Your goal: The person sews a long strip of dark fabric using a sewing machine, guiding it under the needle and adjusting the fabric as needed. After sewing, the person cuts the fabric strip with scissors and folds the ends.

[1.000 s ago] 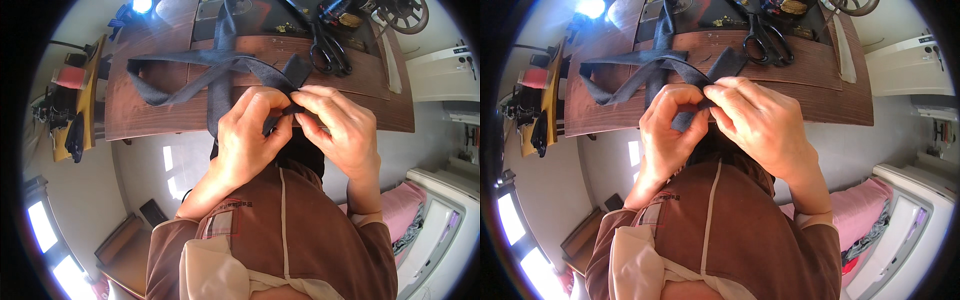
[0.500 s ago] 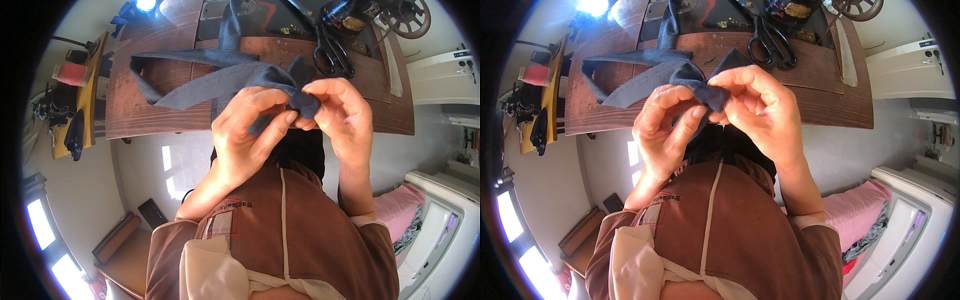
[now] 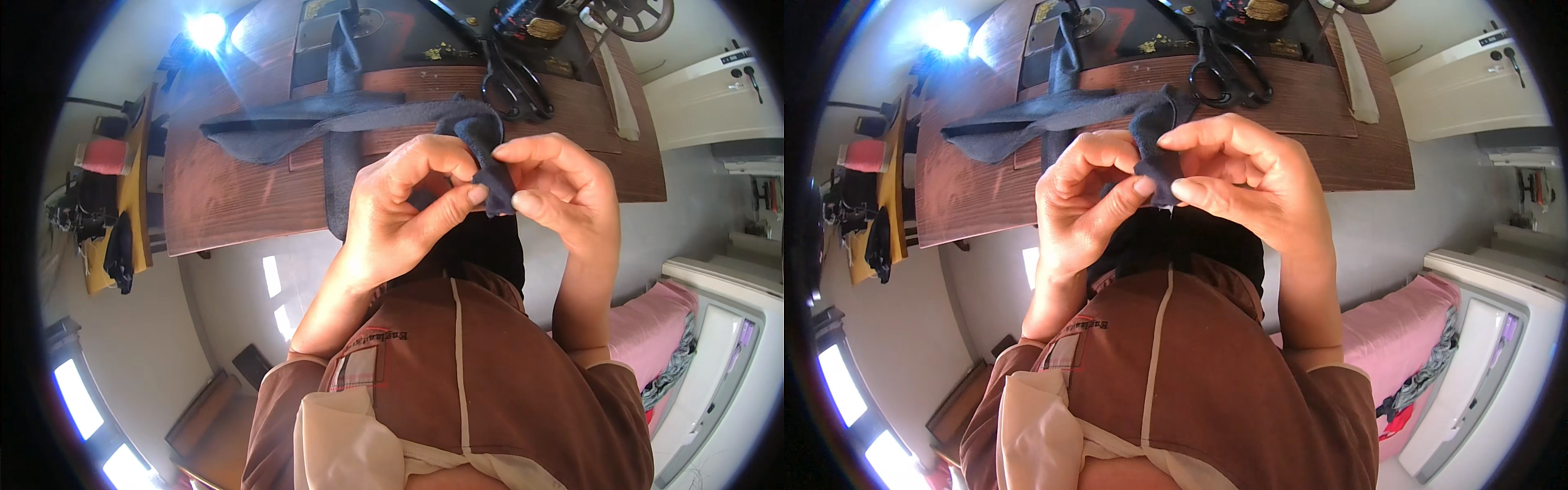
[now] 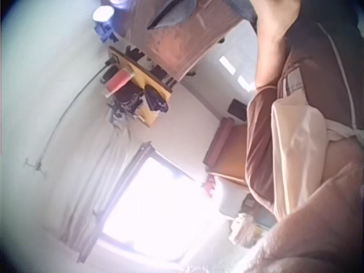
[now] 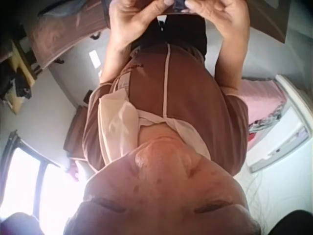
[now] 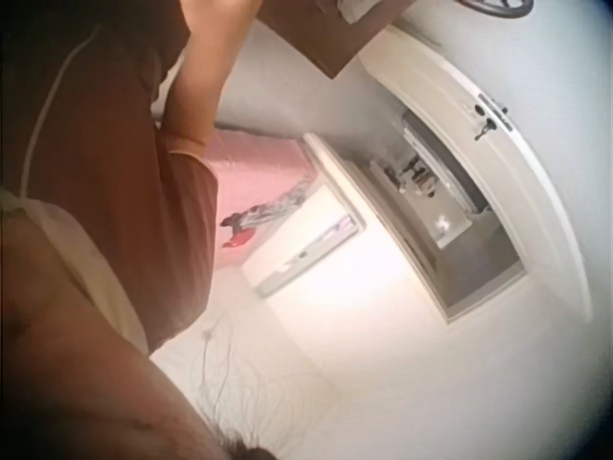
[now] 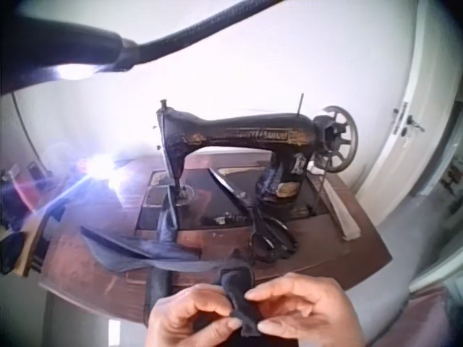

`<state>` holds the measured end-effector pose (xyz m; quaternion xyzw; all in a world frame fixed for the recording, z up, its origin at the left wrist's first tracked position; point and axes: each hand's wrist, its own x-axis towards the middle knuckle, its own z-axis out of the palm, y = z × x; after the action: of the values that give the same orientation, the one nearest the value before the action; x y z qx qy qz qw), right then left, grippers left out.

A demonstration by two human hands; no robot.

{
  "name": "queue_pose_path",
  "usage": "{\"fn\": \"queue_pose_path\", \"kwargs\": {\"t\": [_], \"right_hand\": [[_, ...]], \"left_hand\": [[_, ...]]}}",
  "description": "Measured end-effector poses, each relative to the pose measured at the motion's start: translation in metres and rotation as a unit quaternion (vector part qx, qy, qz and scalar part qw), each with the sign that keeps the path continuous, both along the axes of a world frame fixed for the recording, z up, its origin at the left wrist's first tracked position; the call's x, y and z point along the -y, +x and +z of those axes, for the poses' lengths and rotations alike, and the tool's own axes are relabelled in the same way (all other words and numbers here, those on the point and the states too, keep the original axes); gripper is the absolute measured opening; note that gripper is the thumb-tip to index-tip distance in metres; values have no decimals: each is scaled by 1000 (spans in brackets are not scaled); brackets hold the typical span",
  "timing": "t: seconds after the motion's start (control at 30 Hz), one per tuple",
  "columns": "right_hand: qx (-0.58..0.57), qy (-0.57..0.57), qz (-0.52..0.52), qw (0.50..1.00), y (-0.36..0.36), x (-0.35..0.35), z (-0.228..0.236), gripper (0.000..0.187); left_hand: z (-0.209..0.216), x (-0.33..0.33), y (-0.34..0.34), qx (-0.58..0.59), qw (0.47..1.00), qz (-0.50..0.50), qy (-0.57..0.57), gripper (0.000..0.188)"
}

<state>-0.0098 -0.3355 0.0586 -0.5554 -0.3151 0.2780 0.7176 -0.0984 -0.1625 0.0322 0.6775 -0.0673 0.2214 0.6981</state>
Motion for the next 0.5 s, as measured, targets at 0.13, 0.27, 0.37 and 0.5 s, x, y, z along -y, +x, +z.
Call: {"fn": "queue_pose_path", "kwargs": {"t": [0.13, 0.27, 0.37, 0.5], "right_hand": [[121, -69, 10, 990, 5, -5, 1, 34], [211, -101, -37, 971, 6, -13, -1, 26], [176, -75, -36, 981, 6, -14, -7, 23], [68, 9, 0, 998, 9, -12, -16, 19]], "left_hand": [[-4, -4, -6, -43, 998, 37, 17, 12], [-7, 0, -6, -9, 997, 77, 29, 13], [-10, -3, -5, 18, 995, 79, 53, 14], [-9, 3, -7, -7, 994, 0, -105, 17]]}}
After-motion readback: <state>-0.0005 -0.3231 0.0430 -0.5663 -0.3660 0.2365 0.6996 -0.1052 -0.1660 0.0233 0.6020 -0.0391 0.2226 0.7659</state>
